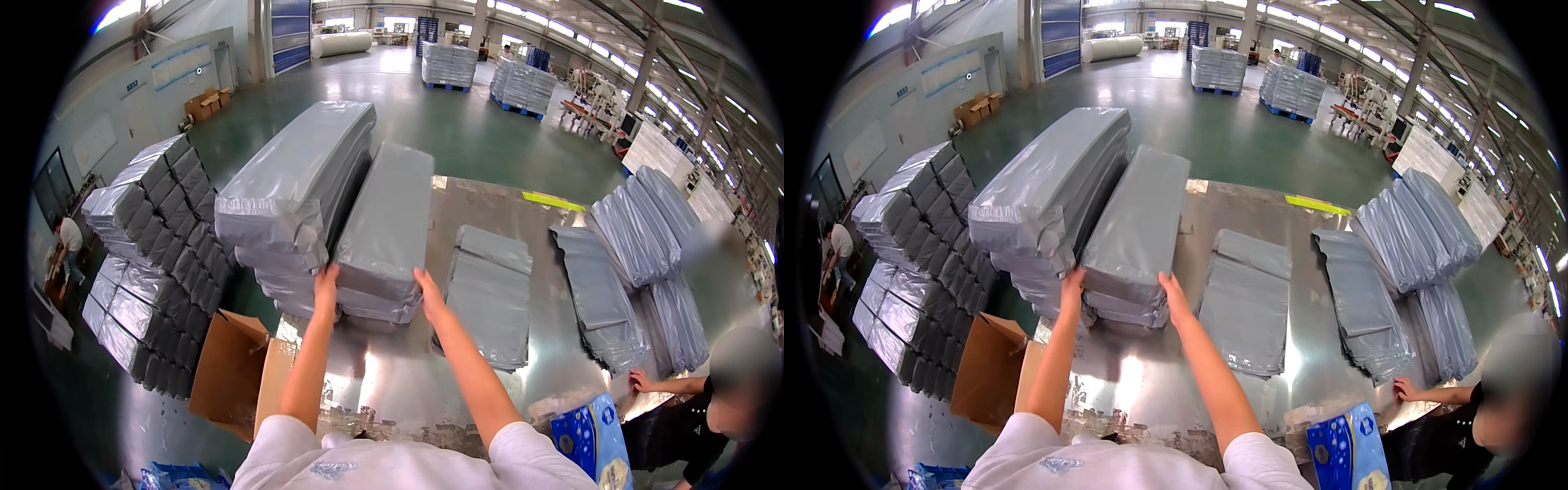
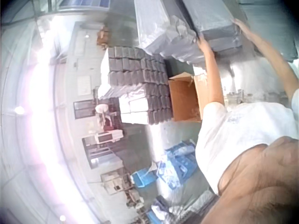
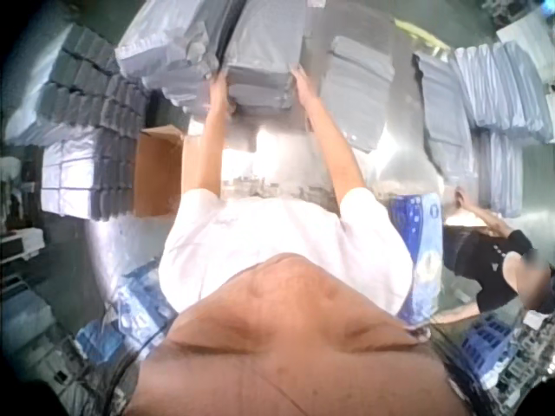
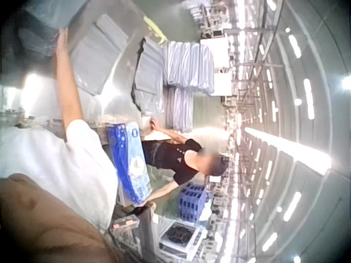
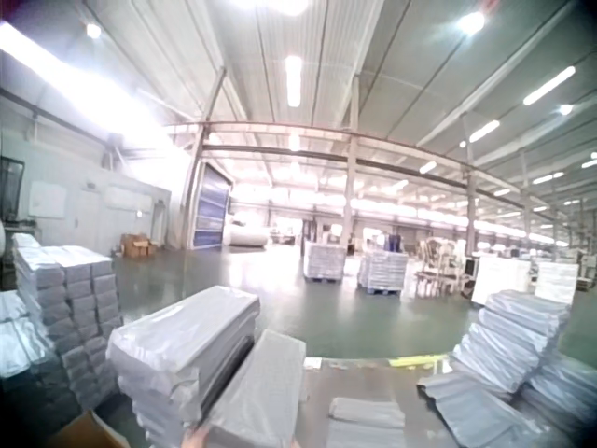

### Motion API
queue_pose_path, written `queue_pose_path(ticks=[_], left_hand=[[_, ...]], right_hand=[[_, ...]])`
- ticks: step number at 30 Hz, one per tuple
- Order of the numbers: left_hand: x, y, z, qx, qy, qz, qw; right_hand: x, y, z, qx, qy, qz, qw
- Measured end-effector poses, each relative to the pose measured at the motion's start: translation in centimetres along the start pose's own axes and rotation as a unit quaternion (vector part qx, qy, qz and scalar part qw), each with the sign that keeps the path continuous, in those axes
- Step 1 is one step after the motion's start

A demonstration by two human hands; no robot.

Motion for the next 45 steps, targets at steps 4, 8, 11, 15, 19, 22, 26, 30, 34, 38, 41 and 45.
queue_pose_path(ticks=[4,8,11,15,19,22,26,30,34,38,41,45], left_hand=[[8.6,-6.7,2.8,0.022,-0.024,-0.007,0.999],[21.1,-16.5,6.9,-0.040,-0.177,0.261,0.948],[28.7,-21.2,9.9,-0.047,-0.225,0.438,0.869],[32.1,-25.1,9.9,-0.025,-0.342,0.512,0.787],[32.2,-25.3,6.7,-0.054,-0.398,0.519,0.755],[31.1,-24.7,4.9,-0.168,-0.392,0.543,0.723],[30.5,-25.6,3.4,-0.239,-0.407,0.543,0.695],[31.0,-26.6,4.3,-0.212,-0.384,0.538,0.720],[31.2,-27.8,4.5,-0.181,-0.366,0.562,0.719],[31.1,-25.8,3.8,-0.212,-0.372,0.549,0.718],[31.1,-25.9,4.0,-0.200,-0.381,0.554,0.713],[30.9,-25.4,3.8,-0.199,-0.377,0.557,0.713]], right_hand=[[4.6,6.5,2.1,-0.023,0.138,-0.024,0.990],[17.5,20.2,10.8,-0.025,0.183,-0.193,0.964],[30.7,25.7,15.2,-0.021,0.159,-0.345,0.925],[42.5,24.5,20.4,-0.101,0.303,-0.355,0.879],[44.6,24.1,23.6,-0.106,0.298,-0.367,0.875],[43.6,24.1,23.6,-0.089,0.300,-0.450,0.836],[43.8,24.5,24.4,-0.078,0.281,-0.448,0.845],[43.9,24.1,23.9,-0.076,0.285,-0.451,0.843],[44.0,25.0,24.6,-0.090,0.266,-0.450,0.848],[43.9,25.1,24.9,-0.100,0.262,-0.452,0.847],[44.0,24.7,24.5,-0.097,0.265,-0.454,0.845],[43.9,24.2,24.1,-0.100,0.272,-0.451,0.844]])
Point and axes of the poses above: each hand's wrist, its own x-axis away from the middle knuckle, its own z-axis out of the back of the hand, y = z × x, the point moved 4 cm from there along -x, towards the middle knuckle, and after that the axes turned 3 degrees about -z, right-handed, at the moved point
